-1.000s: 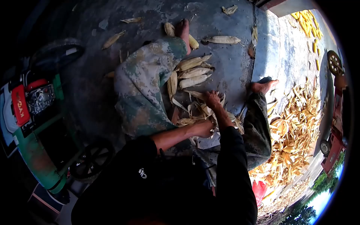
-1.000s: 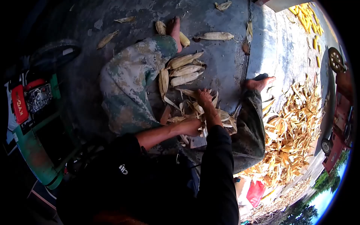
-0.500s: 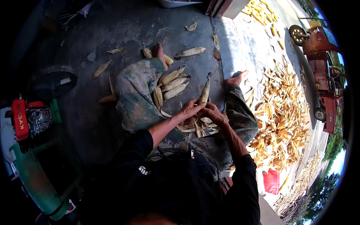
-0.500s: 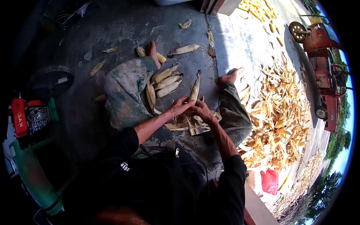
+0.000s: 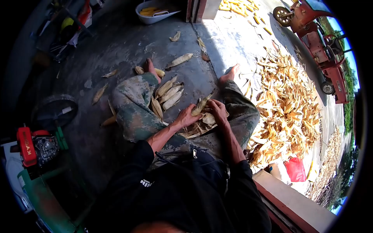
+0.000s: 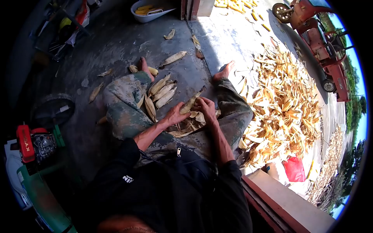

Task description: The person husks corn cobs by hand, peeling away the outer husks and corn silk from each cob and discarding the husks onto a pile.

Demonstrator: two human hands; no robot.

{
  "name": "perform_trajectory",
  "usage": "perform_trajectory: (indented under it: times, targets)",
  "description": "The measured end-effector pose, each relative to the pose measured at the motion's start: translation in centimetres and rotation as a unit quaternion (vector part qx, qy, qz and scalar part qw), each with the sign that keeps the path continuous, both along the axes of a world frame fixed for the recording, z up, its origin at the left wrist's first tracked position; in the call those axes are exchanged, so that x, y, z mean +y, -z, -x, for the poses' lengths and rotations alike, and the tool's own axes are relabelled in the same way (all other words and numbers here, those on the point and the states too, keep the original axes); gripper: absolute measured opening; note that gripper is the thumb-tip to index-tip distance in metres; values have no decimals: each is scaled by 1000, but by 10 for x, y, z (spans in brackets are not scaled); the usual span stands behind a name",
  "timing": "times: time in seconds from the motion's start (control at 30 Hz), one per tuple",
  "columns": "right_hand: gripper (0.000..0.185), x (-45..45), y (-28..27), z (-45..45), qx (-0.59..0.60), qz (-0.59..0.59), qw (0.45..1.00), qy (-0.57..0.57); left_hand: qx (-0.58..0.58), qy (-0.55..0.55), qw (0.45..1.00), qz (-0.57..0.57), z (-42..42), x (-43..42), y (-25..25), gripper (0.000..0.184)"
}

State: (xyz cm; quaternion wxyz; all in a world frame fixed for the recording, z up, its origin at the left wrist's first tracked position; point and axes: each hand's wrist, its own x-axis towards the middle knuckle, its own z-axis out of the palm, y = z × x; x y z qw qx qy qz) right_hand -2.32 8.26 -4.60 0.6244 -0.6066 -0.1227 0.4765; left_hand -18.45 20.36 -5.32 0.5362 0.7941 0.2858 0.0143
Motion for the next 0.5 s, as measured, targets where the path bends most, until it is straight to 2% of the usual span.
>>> perform_trajectory:
  times: [0.07, 0.17, 0.3, 0.4, 0.47, 0.5]
  targets:
    - [33, -2, -5, 3, 19, -17, 998, 62, 7, 3, 1000, -28, 2, -2, -3, 58]
    - [32, -1, -9, -1, 39, -24, 996, 77, -33, 7, 999, -3, 5, 0, -6, 56]
    - [30, -5, -3, -5, 55, -30, 997, 39, -20, 8, 1000, -7, 6, 1, -6, 56]
    - [27, -7, -5, -4, 69, 11, 997, 24, -36, 7, 999, -30, 5, 2, -11, 57]
    - [26, -7, -4, -9, 72, -69, 993, 61, -45, 8, 998, -48, 5, 4, -12, 58]
    - [25, -6, -3, -10, 74, -66, 993, 67, -46, 10, 998, -51, 6, 5, -13, 58]
